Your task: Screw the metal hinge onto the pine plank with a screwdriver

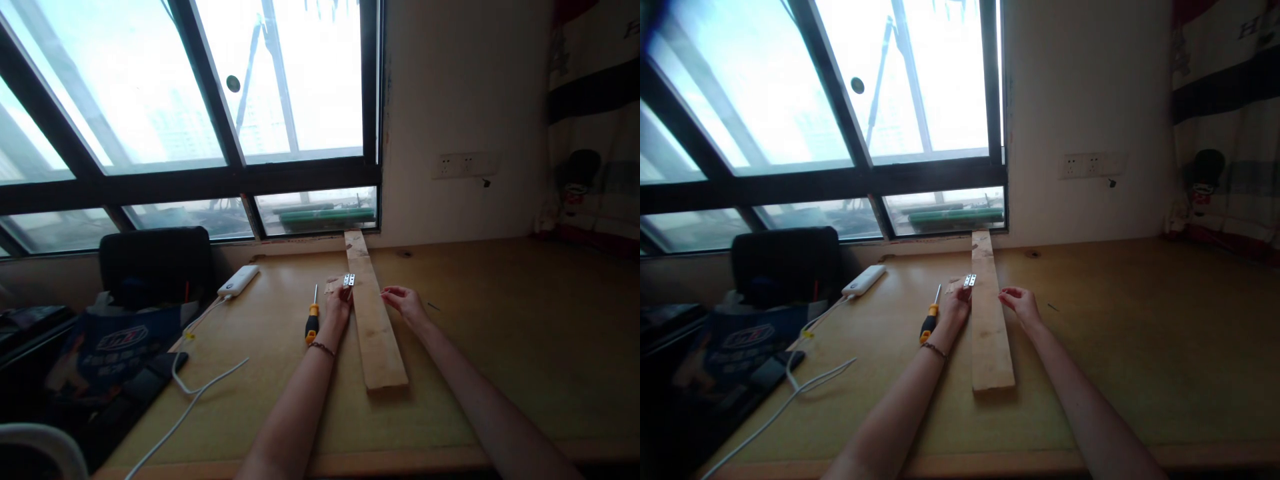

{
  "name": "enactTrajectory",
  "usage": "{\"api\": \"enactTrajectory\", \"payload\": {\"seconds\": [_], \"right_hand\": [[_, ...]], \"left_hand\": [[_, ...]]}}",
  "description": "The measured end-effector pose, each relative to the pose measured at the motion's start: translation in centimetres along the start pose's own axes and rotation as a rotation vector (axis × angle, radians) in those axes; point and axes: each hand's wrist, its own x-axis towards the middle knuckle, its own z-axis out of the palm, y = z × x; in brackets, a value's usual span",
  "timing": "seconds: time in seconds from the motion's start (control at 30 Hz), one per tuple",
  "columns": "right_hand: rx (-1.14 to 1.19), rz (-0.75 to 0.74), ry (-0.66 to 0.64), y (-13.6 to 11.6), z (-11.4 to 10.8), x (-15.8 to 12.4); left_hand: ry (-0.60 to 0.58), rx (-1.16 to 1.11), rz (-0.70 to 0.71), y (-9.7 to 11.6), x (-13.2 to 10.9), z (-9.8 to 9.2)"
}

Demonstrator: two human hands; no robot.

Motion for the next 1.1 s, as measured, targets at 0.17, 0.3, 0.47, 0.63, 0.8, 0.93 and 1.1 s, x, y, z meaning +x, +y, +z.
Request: {"api": "enactTrajectory", "payload": {"seconds": [0.17,0.3,0.47,0.63,0.8,0.93,1.1], "right_hand": [[-0.127,-0.141,-0.009,-0.8,2.8,1.3],[-0.29,-0.22,-0.09,-0.2,6.2,4.6],[-0.538,-0.258,-0.092,2.1,8.2,6.7],[-0.694,-0.268,-0.085,2.5,8.2,5.9],[-0.732,-0.285,-0.057,2.0,8.4,5.5],[-0.793,-0.337,-0.052,1.9,8.4,5.4],[-0.95,-0.403,-0.039,1.7,8.5,5.1]], "left_hand": [[0.007,0.012,0.015,0.0,-0.7,0.3],[-0.015,-0.008,0.028,0.3,-1.1,0.5],[-0.033,-0.044,0.044,0.3,-1.1,0.5],[-0.033,-0.065,0.037,0.0,-0.8,0.3],[-0.033,-0.078,0.027,-0.2,-0.4,-0.1],[-0.047,-0.034,0.037,-0.3,-0.4,-0.1],[-0.018,0.013,0.072,-0.2,-1.2,0.4]]}}
